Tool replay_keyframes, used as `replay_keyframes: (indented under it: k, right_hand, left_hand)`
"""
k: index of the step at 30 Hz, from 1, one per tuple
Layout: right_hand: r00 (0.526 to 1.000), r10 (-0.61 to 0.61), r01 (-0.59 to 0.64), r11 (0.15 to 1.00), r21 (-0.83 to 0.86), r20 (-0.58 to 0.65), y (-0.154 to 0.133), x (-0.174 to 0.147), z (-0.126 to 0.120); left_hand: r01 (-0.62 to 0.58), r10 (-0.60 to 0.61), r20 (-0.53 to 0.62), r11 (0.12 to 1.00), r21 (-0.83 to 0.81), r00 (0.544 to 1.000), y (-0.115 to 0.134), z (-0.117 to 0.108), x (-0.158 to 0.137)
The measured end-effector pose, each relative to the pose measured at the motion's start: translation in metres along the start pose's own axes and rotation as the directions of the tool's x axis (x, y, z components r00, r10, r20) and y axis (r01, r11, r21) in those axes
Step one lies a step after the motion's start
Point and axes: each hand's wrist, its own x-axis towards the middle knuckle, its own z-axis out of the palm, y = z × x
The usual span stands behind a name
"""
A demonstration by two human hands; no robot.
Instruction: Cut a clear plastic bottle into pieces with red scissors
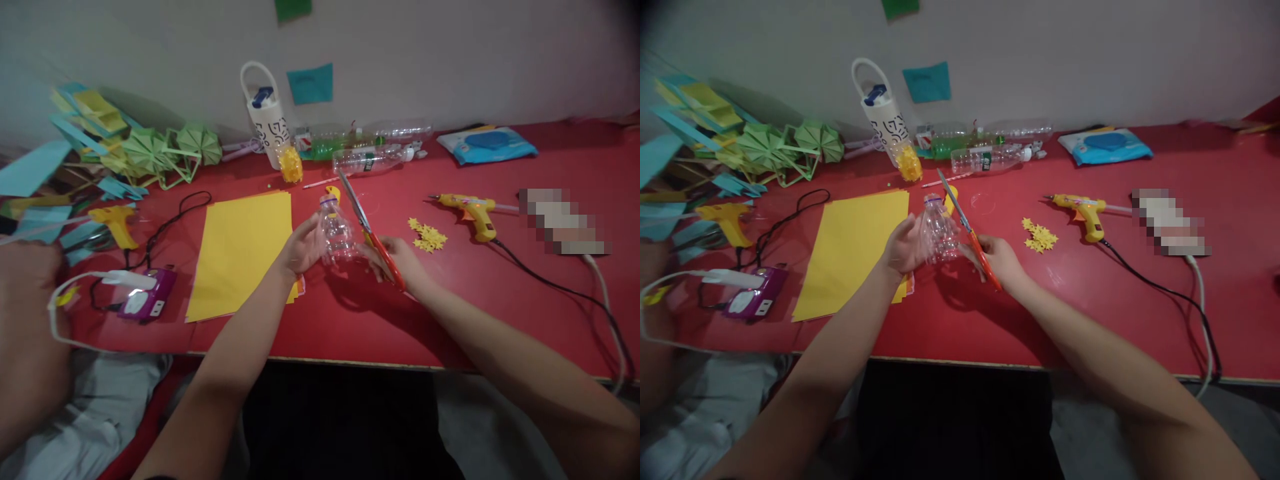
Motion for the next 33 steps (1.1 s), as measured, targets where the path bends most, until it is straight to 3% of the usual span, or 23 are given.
replay_keyframes:
  k: [5, 10, 15, 20, 26, 33]
  right_hand:
    - [1.0, -0.014, 0.014, 1.0, 0.012, 0.024, 0.002, 0.002, 0.002]
    - [1.0, -0.029, 0.029, 1.0, -0.003, -0.005, 0.006, 0.004, -0.001]
    - [0.996, -0.048, 0.044, 0.997, -0.058, -0.069, 0.012, 0.012, -0.002]
    - [0.996, -0.055, 0.044, 0.986, -0.164, -0.063, 0.015, 0.014, -0.003]
    - [0.983, -0.079, 0.093, 0.992, -0.08, 0.167, 0.0, 0.005, -0.018]
    - [0.96, -0.029, 0.096, 0.969, -0.226, 0.28, -0.005, 0.002, -0.031]
  left_hand:
    - [0.026, -0.025, -0.053, 1.0, 0.012, 0.998, -0.005, 0.0, 0.003]
    - [-0.062, 0.058, -0.194, 0.998, -0.014, 0.979, -0.006, -0.002, 0.007]
    - [-0.014, 0.007, -0.156, 0.999, -0.045, 0.988, -0.006, -0.002, 0.006]
    - [-0.027, 0.032, -0.182, 0.999, 0.034, 0.983, -0.004, 0.002, 0.001]
    - [-0.113, 0.103, -0.225, 0.993, -0.032, 0.969, 0.01, -0.011, 0.003]
    - [-0.161, 0.134, -0.341, 0.986, -0.053, 0.931, 0.021, -0.031, 0.011]
